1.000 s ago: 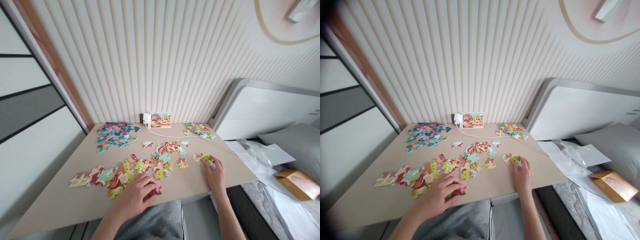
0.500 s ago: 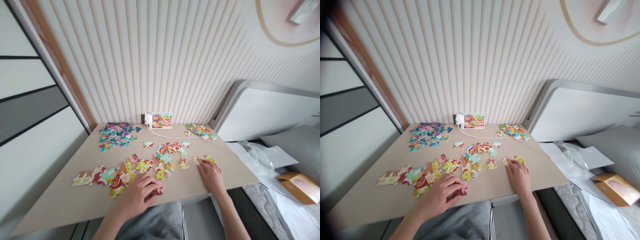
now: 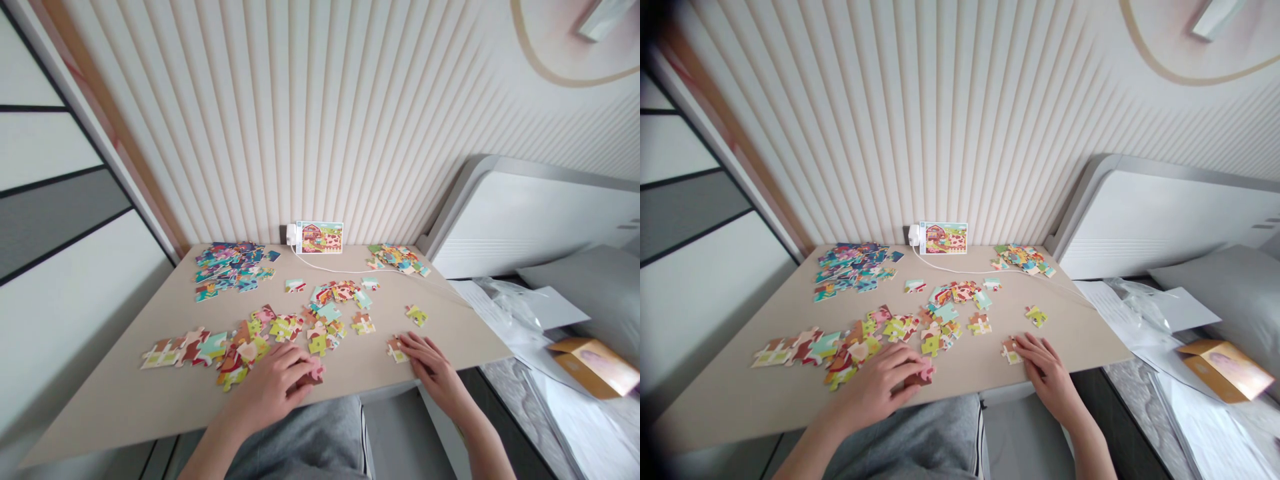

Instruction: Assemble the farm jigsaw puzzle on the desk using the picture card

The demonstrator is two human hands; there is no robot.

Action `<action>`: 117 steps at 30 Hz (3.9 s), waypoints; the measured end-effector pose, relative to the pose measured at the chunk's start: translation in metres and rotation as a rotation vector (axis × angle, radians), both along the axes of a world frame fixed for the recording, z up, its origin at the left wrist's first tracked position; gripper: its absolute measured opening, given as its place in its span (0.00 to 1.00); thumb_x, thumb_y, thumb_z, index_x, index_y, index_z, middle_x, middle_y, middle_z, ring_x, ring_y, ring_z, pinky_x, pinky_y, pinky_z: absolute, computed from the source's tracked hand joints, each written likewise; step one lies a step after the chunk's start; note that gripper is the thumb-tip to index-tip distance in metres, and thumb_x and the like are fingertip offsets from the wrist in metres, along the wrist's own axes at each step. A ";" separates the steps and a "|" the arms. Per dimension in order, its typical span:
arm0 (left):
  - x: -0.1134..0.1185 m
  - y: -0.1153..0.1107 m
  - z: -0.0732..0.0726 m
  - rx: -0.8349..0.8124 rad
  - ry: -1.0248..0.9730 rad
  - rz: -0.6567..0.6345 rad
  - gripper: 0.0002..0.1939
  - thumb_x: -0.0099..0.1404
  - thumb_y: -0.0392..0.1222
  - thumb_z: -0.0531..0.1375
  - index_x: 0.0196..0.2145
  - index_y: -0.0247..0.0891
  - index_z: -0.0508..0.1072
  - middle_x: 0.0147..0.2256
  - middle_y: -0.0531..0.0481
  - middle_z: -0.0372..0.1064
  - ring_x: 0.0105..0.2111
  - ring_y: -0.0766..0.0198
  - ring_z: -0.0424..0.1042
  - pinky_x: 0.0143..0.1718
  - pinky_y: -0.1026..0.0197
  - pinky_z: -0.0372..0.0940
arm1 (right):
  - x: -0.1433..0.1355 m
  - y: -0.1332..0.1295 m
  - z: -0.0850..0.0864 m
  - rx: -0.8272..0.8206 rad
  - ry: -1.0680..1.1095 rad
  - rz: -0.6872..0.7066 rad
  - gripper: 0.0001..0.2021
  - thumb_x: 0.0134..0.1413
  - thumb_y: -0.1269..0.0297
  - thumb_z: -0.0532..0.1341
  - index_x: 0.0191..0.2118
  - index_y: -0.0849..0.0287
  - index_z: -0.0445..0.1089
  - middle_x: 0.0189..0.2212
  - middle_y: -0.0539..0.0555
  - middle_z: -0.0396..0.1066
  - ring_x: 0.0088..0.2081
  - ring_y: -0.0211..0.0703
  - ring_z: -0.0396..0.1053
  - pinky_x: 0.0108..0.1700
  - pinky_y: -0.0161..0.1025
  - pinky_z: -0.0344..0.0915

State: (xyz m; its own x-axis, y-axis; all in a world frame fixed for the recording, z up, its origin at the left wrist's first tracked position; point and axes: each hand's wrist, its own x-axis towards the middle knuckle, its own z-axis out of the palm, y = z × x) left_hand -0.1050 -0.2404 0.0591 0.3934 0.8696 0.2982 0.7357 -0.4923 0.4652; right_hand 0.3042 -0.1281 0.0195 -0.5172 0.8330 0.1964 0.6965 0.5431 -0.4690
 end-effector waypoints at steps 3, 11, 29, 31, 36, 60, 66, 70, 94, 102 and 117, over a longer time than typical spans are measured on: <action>0.000 0.000 -0.002 0.006 0.015 -0.009 0.11 0.69 0.37 0.62 0.48 0.48 0.76 0.47 0.51 0.73 0.50 0.58 0.70 0.57 0.51 0.63 | -0.004 -0.001 -0.002 0.044 0.013 -0.017 0.19 0.68 0.60 0.53 0.57 0.44 0.75 0.63 0.51 0.67 0.68 0.54 0.59 0.69 0.66 0.50; 0.001 -0.001 0.000 0.024 0.016 0.002 0.12 0.68 0.40 0.65 0.49 0.48 0.76 0.46 0.51 0.73 0.50 0.57 0.70 0.56 0.51 0.65 | -0.008 -0.002 -0.005 0.107 0.043 -0.039 0.18 0.65 0.60 0.56 0.55 0.43 0.76 0.60 0.51 0.71 0.67 0.57 0.61 0.68 0.67 0.54; 0.005 -0.002 0.000 0.093 0.020 0.043 0.08 0.73 0.39 0.56 0.45 0.44 0.76 0.44 0.48 0.72 0.45 0.58 0.71 0.51 0.54 0.66 | -0.042 0.089 0.011 0.144 0.191 -0.125 0.17 0.64 0.57 0.54 0.48 0.52 0.79 0.54 0.57 0.75 0.55 0.52 0.72 0.60 0.55 0.67; 0.005 -0.002 0.000 0.123 0.007 0.056 0.09 0.73 0.39 0.56 0.43 0.44 0.76 0.42 0.48 0.72 0.44 0.59 0.71 0.50 0.54 0.67 | -0.060 0.117 0.018 0.134 0.101 -0.060 0.18 0.62 0.59 0.54 0.49 0.52 0.79 0.54 0.57 0.75 0.55 0.52 0.72 0.61 0.55 0.65; 0.006 -0.003 -0.002 0.165 0.027 0.131 0.12 0.74 0.38 0.53 0.37 0.42 0.76 0.40 0.47 0.72 0.42 0.59 0.70 0.51 0.53 0.67 | -0.100 0.165 0.015 0.140 0.033 0.050 0.19 0.62 0.54 0.59 0.54 0.52 0.77 0.58 0.58 0.73 0.58 0.53 0.71 0.63 0.55 0.63; -0.006 0.013 -0.039 0.262 0.154 0.640 0.13 0.69 0.37 0.56 0.48 0.41 0.76 0.55 0.42 0.72 0.57 0.48 0.69 0.59 0.41 0.64 | -0.079 0.181 -0.019 0.231 -0.032 -0.022 0.18 0.65 0.57 0.53 0.51 0.53 0.78 0.56 0.59 0.72 0.57 0.52 0.69 0.62 0.50 0.62; -0.008 0.014 -0.040 0.258 0.102 0.705 0.08 0.70 0.37 0.56 0.43 0.42 0.75 0.51 0.44 0.74 0.54 0.50 0.71 0.57 0.43 0.65 | -0.077 0.181 -0.019 0.207 -0.019 -0.008 0.18 0.64 0.58 0.53 0.51 0.53 0.77 0.56 0.60 0.72 0.56 0.53 0.69 0.62 0.50 0.62; -0.013 0.015 -0.045 0.262 0.070 0.734 0.09 0.72 0.37 0.54 0.43 0.43 0.74 0.50 0.45 0.74 0.52 0.51 0.72 0.54 0.45 0.67 | -0.076 0.182 -0.020 0.201 -0.005 -0.005 0.18 0.63 0.57 0.54 0.51 0.54 0.77 0.56 0.60 0.72 0.56 0.54 0.69 0.62 0.50 0.62; 0.010 0.033 0.006 0.104 0.253 0.357 0.17 0.70 0.48 0.60 0.54 0.41 0.71 0.53 0.42 0.70 0.55 0.50 0.67 0.62 0.46 0.57 | -0.104 0.166 0.006 0.158 0.087 0.023 0.22 0.67 0.49 0.51 0.52 0.55 0.76 0.54 0.61 0.74 0.56 0.55 0.70 0.61 0.52 0.64; 0.016 0.059 0.006 -0.017 0.276 0.246 0.17 0.64 0.50 0.66 0.48 0.42 0.73 0.47 0.44 0.73 0.51 0.49 0.71 0.53 0.49 0.65 | -0.170 0.154 0.020 -0.053 -0.098 -0.067 0.34 0.56 0.41 0.63 0.62 0.57 0.69 0.58 0.66 0.71 0.60 0.64 0.66 0.62 0.54 0.59; -0.002 0.086 -0.006 -0.072 0.090 0.191 0.23 0.63 0.37 0.63 0.56 0.44 0.69 0.61 0.41 0.64 0.62 0.48 0.64 0.61 0.49 0.62 | -0.195 0.168 0.033 -0.501 0.104 0.184 0.21 0.40 0.57 0.74 0.42 0.59 0.77 0.32 0.51 0.76 0.35 0.46 0.73 0.37 0.38 0.68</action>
State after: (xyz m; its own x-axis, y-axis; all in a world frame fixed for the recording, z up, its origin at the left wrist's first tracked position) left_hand -0.1069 -0.1543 0.0528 0.2419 0.9486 0.2039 0.8525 -0.3081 0.4222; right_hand 0.1094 0.0404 0.0525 -0.6626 0.7351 -0.1433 0.5469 0.3442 -0.7632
